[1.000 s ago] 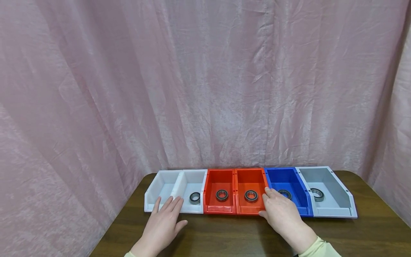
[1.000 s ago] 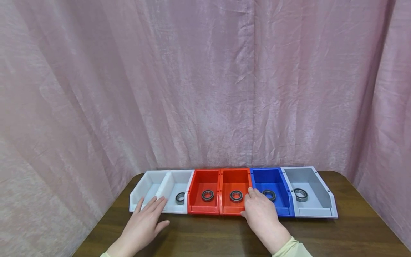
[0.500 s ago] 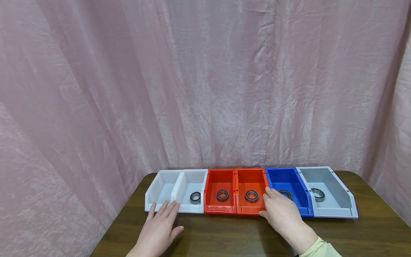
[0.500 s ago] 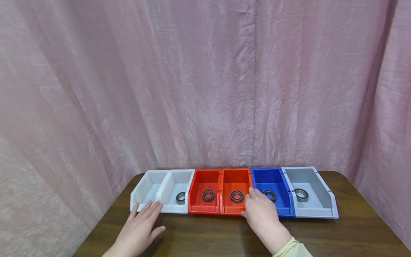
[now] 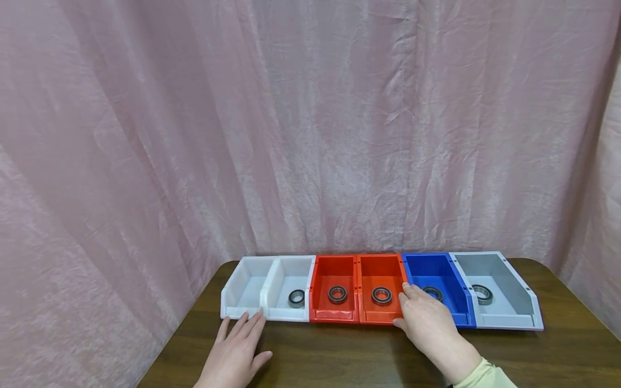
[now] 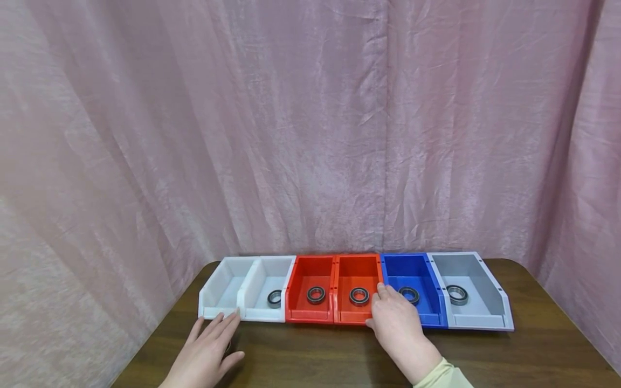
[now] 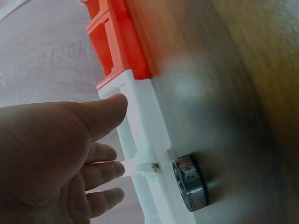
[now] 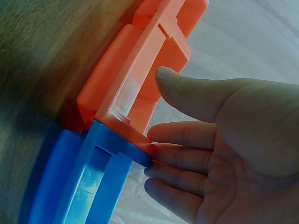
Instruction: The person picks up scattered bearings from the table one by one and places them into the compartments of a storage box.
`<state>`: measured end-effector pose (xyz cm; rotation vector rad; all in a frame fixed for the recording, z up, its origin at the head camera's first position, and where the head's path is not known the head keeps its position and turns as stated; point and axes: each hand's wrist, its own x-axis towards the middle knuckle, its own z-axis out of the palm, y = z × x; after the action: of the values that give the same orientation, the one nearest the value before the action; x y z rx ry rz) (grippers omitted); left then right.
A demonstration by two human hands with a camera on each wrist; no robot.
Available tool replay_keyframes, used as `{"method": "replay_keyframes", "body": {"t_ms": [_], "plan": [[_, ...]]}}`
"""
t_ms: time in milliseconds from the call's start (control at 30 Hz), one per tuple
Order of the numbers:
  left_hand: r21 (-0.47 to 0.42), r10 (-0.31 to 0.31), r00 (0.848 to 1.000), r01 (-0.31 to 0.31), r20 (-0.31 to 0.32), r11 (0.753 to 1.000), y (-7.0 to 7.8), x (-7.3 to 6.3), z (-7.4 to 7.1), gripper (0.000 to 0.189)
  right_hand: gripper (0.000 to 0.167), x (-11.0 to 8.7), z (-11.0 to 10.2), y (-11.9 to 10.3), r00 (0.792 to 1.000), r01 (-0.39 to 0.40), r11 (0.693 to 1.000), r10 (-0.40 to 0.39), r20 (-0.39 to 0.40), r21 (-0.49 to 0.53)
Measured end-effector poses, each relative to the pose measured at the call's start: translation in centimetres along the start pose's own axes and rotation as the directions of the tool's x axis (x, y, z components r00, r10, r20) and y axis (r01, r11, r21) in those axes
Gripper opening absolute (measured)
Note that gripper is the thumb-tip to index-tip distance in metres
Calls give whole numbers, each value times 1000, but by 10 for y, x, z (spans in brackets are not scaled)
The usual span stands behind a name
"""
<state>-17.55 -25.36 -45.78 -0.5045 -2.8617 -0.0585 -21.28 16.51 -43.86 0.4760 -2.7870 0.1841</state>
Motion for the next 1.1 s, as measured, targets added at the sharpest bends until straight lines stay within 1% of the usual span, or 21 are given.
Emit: {"method": "replay_keyframes", "body": {"t_ms": [167,267,567,900,1100], "plan": [[18,8,999,-7,-32,1000,-3,-5,2,76,53,0,-1,0,1000,-5,1000,5,7,9],[20,4,999,-3,-34,1000,-5,-9,2,75,54,0,-1,0,1000,-4,1000,3,6,9],[0,-59,997,59,48,998,-14,-17,4,73,54,1,-1,0,1000,-6,1000,6,24,3],[-18,-90,992,92,93,996,-23,-24,5,73,53,1,-2,-1,1000,-1,1000,1,20,0],[-23,-103,989,106,110,994,-27,-26,8,72,55,1,-3,0,999,-5,1000,6,40,-3]]}}
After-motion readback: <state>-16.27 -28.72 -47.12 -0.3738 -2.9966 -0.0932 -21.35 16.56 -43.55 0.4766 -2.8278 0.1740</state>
